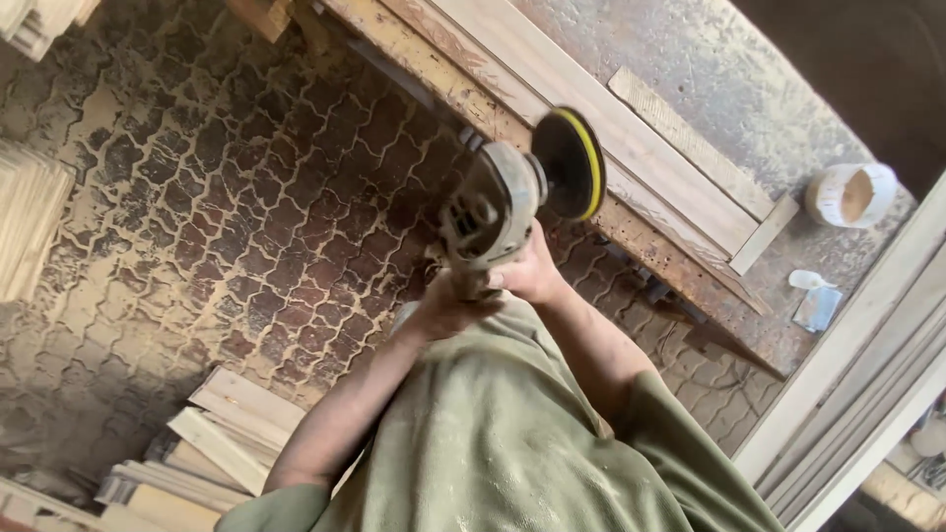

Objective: Sanding wooden planks with a power sander and filling imperfections with glue and wood dust.

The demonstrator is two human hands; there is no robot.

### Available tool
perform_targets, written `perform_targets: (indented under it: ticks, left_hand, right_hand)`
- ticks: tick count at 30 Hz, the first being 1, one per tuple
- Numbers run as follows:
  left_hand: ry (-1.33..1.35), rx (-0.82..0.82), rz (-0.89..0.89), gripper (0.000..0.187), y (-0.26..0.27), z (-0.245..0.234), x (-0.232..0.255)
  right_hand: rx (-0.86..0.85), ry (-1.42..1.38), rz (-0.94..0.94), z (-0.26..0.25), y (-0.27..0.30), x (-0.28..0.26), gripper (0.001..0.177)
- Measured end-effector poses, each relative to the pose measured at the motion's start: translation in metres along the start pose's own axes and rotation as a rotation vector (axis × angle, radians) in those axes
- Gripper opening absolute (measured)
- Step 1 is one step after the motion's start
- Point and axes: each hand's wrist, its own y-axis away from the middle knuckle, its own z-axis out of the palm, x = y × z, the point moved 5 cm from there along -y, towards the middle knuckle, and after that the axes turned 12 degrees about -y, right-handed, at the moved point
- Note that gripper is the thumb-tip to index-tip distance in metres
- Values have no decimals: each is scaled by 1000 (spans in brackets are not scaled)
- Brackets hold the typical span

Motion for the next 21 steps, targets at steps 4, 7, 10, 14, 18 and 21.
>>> perform_targets:
  ticks: [4, 7, 10, 14, 18, 21]
  left_hand:
    - [-242, 93, -93, 36, -15, -37, 37]
    - [-356, 342, -440, 26, -38, -57, 68]
    - [-1080, 178, -455, 52, -67, -101, 15]
    - [-1101, 3, -606, 81, -116, -70, 79]
    - [-1255, -49, -431, 76, -160, -61, 106]
    - [-1155, -124, -522, 63, -176, -82, 56]
  right_hand:
    - [96, 17, 24, 10, -42, 2, 49]
    - [447, -150, 131, 1, -48, 40, 48]
    - [757, -267, 255, -35, -56, 79, 66]
    - [943, -447, 252, -68, -77, 87, 48]
    - [971, -470, 185, -95, -91, 81, 50]
    - [987, -487, 117, -103, -109, 64, 45]
